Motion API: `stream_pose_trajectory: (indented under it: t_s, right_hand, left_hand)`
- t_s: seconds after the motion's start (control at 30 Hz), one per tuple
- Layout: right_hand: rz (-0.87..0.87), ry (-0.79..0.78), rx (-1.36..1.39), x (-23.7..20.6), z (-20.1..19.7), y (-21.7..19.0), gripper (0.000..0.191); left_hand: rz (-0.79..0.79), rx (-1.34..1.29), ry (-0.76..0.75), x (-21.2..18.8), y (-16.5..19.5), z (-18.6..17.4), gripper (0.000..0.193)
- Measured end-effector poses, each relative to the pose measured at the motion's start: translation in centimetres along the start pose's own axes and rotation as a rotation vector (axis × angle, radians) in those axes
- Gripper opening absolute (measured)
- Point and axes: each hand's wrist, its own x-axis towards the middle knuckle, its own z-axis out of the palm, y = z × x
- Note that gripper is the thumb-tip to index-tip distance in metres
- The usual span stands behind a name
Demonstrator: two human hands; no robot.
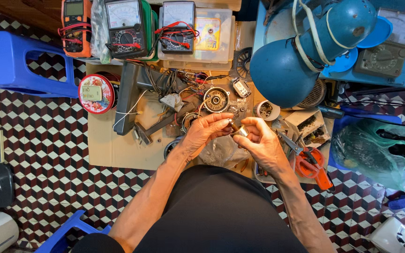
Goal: The person uses a screwdriver to adjust small metal parts on a cluttered workbench. They repeatedly pick up and place down small components, manipulating them with the screwdriver and their fingers. The work involves handling wires, screws, and cylindrical metal parts.
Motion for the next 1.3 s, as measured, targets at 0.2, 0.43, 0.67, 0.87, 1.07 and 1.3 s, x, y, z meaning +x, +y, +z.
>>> stream_pose_trajectory:
  t_s: [0.2, 0.43, 0.67, 0.87, 1.07, 1.3]
  right_hand:
    - [-0.012, 0.010, 0.106, -0.3, 0.1, 0.3, 0.053]
    - [-0.061, 0.027, 0.218, -0.3, 0.7, 1.2, 0.053]
    - [-0.101, 0.084, 0.112, -0.4, 1.2, 1.8, 0.053]
    - [-0.101, 0.061, 0.195, -0.3, 1.2, 1.5, 0.052]
    - [-0.098, 0.069, 0.157, -0.5, 1.1, 1.4, 0.052]
    - [-0.099, 0.057, 0.196, -0.3, 1.2, 1.6, 0.052]
  left_hand:
    - [0.017, -0.128, -0.029, 0.2, -1.5, 0.1, 0.035]
    - [0.004, -0.098, 0.011, 0.1, -1.6, 0.8, 0.036]
    - [0.055, -0.109, 0.101, 0.2, -2.2, 2.1, 0.032]
    - [0.049, -0.085, 0.105, -0.1, -1.9, 2.4, 0.037]
    - [0.042, -0.087, 0.093, -0.3, -1.5, 2.6, 0.038]
    - [0.042, -0.052, 0.105, -0.1, -1.7, 2.3, 0.035]
